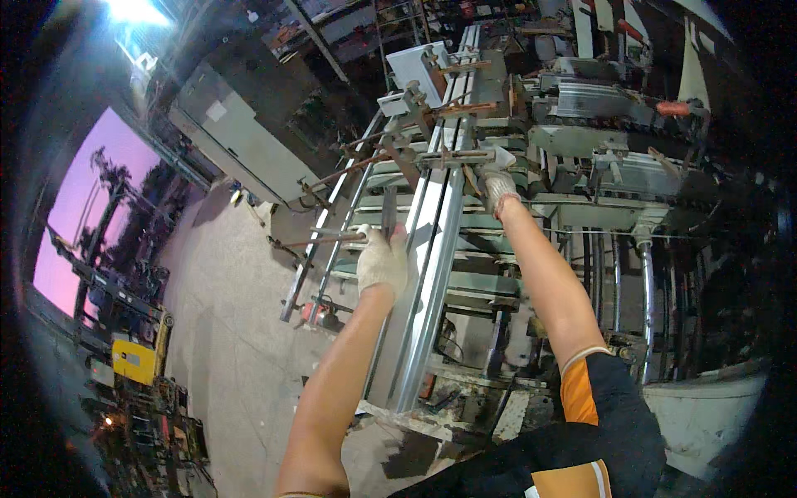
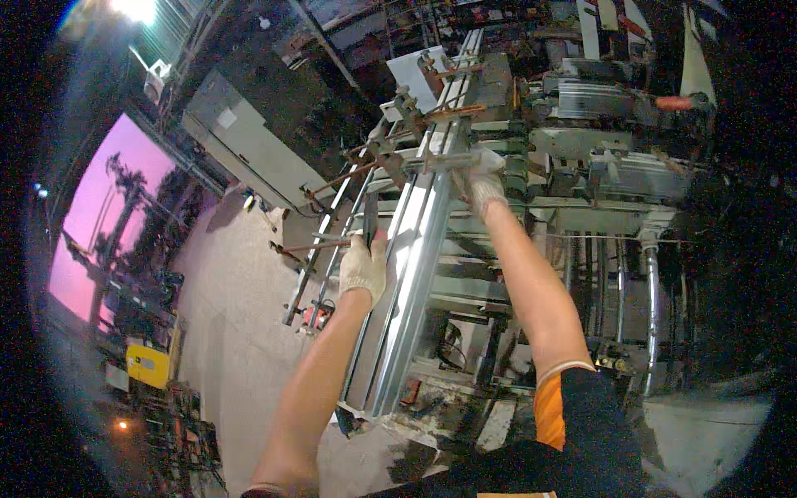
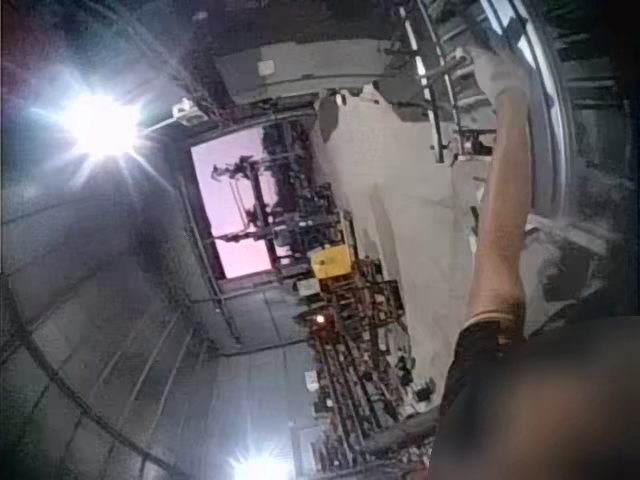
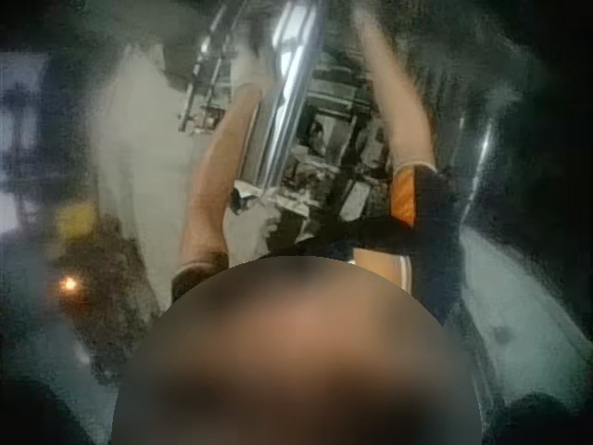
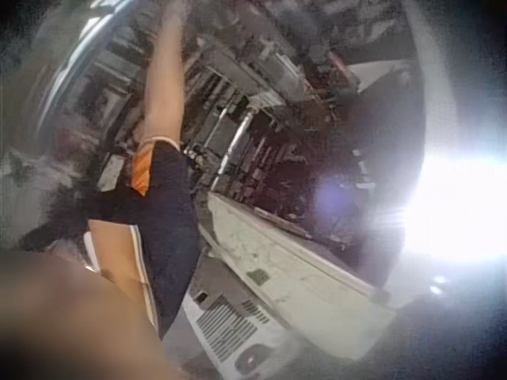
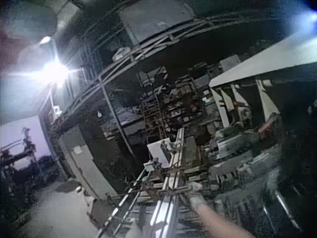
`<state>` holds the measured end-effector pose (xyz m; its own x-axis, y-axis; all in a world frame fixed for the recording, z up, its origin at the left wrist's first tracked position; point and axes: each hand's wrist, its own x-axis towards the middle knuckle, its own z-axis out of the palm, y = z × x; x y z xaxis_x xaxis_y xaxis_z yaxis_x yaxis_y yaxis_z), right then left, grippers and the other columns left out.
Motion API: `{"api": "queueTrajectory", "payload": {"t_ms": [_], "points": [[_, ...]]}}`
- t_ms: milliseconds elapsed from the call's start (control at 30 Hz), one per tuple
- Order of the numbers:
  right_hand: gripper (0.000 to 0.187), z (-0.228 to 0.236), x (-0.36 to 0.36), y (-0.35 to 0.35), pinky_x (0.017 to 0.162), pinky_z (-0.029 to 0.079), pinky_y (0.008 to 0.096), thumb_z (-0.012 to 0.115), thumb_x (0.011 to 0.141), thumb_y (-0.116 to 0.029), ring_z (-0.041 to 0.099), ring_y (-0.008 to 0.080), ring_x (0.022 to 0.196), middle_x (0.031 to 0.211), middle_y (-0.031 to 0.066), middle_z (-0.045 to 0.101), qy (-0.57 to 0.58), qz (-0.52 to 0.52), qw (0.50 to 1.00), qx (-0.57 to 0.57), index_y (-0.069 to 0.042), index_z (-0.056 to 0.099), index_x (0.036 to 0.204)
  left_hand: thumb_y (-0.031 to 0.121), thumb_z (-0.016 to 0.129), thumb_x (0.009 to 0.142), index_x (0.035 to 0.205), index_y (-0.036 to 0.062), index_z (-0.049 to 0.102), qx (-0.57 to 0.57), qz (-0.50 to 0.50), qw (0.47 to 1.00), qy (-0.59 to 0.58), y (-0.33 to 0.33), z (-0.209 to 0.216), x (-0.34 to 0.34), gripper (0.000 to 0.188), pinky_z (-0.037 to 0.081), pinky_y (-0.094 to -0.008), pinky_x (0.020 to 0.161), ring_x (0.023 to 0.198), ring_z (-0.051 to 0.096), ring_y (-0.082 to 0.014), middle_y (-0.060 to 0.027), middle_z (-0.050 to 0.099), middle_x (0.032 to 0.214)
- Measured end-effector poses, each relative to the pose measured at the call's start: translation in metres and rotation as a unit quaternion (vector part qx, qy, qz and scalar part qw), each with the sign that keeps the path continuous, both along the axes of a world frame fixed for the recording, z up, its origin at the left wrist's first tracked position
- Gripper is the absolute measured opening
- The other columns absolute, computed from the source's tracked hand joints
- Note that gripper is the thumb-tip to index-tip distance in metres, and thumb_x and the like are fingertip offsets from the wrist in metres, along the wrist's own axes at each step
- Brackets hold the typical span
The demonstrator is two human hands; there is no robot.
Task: The person retrieves a long metal profile from a rack, places it on a workbench, and uses a handheld angle grinder to smooth its edges. They then return the profile to the rack, secure it with a clamp, and handle small metal pieces on the bench.
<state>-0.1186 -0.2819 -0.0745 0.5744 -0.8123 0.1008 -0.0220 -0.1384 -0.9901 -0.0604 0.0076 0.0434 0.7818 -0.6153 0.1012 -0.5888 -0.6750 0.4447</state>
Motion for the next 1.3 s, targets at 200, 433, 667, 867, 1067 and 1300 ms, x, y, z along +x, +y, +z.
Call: {"api": "queueTrajectory", "payload": {"t_ms": [200,433,667,867,1067,1300], "points": [[0.023,0.026,-0.036,0.089,0.07,0.052,0.0395,0.062,0.088,-0.016,0.064,0.0281,0.079,0.092,0.0137,0.067,0.063,-0.05,0.992,0.097,-0.003,0.064,0.106,0.054,0.045,0.099,0.115,-0.0017,0.054,-0.046,-0.042,0.997,0.044,0.002,-0.009,0.01,0.059,0.047,-0.0524,0.092,0.106,0.062,-0.0476,-0.0307,0.067,0.107],[0.035,0.08,-0.108,0.213,0.08,0.055,0.0436,0.064,0.092,-0.026,0.068,0.0398,0.092,0.107,0.0222,0.07,0.06,-0.159,0.956,-0.238,-0.006,0.065,0.121,0.055,0.049,0.096,0.117,-0.0024,0.057,-0.12,-0.101,0.973,0.17,0.013,-0.023,0.028,0.062,0.046,-0.0503,0.092,0.11,0.059,-0.0485,-0.0333,0.064,0.109],[0.075,0.128,-0.067,0.262,0.116,0.033,0.0493,0.068,0.078,-0.018,0.039,0.0435,0.138,0.146,0.0243,0.045,0.4,0.112,0.73,-0.543,-0.003,0.04,0.146,0.05,0.06,0.096,0.119,0.0038,0.054,-0.309,-0.15,0.765,0.545,0.108,-0.003,0.074,0.051,0.047,-0.0295,0.054,0.067,0.06,-0.0142,-0.005,0.061,0.09],[0.057,0.134,0.006,0.166,0.105,0.044,0.0452,0.062,0.09,-0.028,0.056,0.0404,0.123,0.133,0.0242,0.059,0.43,0.029,0.781,-0.452,-0.007,0.05,0.142,0.037,0.06,0.1,0.115,0.0103,0.054,-0.512,-0.067,0.607,0.604,0.216,-0.003,0.122,0.032,0.045,-0.0259,0.051,0.061,0.058,-0.0114,-0.0042,0.063,0.091],[0.058,0.133,0.018,0.16,0.104,0.044,0.0456,0.054,0.096,-0.04,0.054,0.0403,0.126,0.137,0.0226,0.056,0.492,0.019,0.756,-0.432,-0.015,0.045,0.147,0.037,0.06,0.099,0.119,0.0034,0.056,-0.449,-0.003,0.736,0.507,0.271,-0.033,0.129,0.039,0.045,-0.0264,0.061,0.068,0.053,-0.0086,-0.0024,0.061,0.088],[0.058,0.18,-0.034,0.301,0.116,0.034,0.0472,0.059,0.089,-0.027,0.042,0.0415,0.139,0.147,0.0229,0.047,0.506,0.324,0.605,-0.523,-0.007,0.05,0.143,0.026,0.065,0.095,0.115,-0.0013,0.057,-0.392,-0.041,0.864,0.313,0.304,-0.078,0.123,0.035,0.051,-0.0448,0.073,0.083,0.063,-0.0405,-0.0228,0.066,0.091]]}}
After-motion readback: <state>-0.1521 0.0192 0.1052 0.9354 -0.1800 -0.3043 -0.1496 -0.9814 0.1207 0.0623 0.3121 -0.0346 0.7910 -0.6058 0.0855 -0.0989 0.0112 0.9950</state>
